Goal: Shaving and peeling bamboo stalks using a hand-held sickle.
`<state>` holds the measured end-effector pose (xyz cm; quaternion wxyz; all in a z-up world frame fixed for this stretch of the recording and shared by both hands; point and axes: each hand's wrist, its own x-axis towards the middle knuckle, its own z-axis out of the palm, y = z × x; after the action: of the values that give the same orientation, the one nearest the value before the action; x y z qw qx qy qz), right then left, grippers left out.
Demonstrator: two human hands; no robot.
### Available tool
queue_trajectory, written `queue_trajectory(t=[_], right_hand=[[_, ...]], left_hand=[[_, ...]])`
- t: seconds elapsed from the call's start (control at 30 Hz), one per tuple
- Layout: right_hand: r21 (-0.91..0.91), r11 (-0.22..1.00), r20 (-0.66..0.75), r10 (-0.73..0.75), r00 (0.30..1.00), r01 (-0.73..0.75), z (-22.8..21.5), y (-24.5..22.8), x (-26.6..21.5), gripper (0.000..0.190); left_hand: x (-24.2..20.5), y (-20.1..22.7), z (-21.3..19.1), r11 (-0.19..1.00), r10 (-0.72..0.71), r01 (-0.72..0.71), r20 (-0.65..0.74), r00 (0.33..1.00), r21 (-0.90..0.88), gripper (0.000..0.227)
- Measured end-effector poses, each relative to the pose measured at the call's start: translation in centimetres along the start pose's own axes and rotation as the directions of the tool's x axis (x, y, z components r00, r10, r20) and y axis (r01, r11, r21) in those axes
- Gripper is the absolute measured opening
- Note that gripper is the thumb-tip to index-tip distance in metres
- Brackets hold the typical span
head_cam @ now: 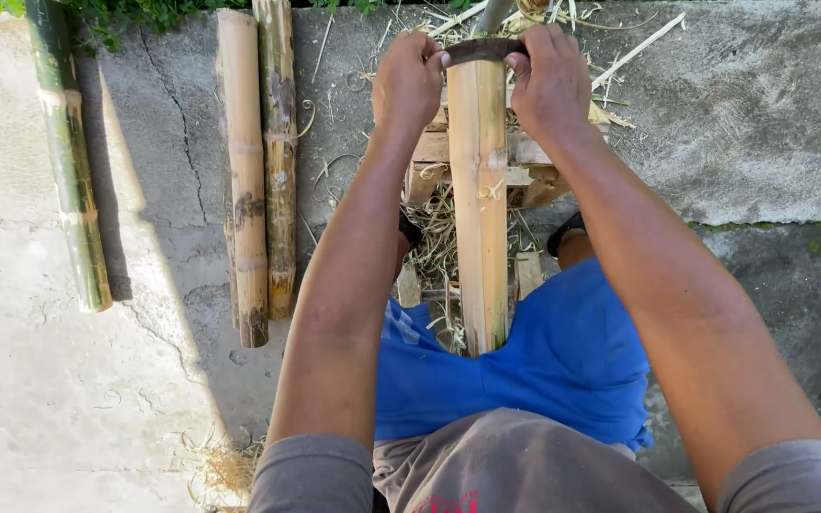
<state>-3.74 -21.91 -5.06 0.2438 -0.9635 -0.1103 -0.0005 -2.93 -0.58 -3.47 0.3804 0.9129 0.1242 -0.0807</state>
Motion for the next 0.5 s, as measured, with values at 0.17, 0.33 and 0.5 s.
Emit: queue_trajectory(t=[0.17, 0.33, 0.5], right_hand=[[-0.025, 0.996, -0.097, -0.088, 0.991, 0.086, 0.4, 0.3, 0.2, 0.014], [0.065, 0.998, 0.100, 0.019, 0.995, -0.025, -1.6, -1.4, -3.5, 0.014], [0.110, 0.993, 0.129, 0.027, 0.991, -0.041, -2.4, -3.5, -15.2, 0.013]], left_hand=[[0.5, -0.1, -0.1, 0.998, 0.055, -0.056, -0.061, 0.997, -0.006, 0.017], [-4.1, 1.7, -2.0, 0.985, -0.157, 0.140, 0.192, 0.969, 0.099, 0.019], [-15.1, -2.3, -1.0, 0.995, -0.084, 0.066, 0.256, 0.963, 0.076, 0.016]])
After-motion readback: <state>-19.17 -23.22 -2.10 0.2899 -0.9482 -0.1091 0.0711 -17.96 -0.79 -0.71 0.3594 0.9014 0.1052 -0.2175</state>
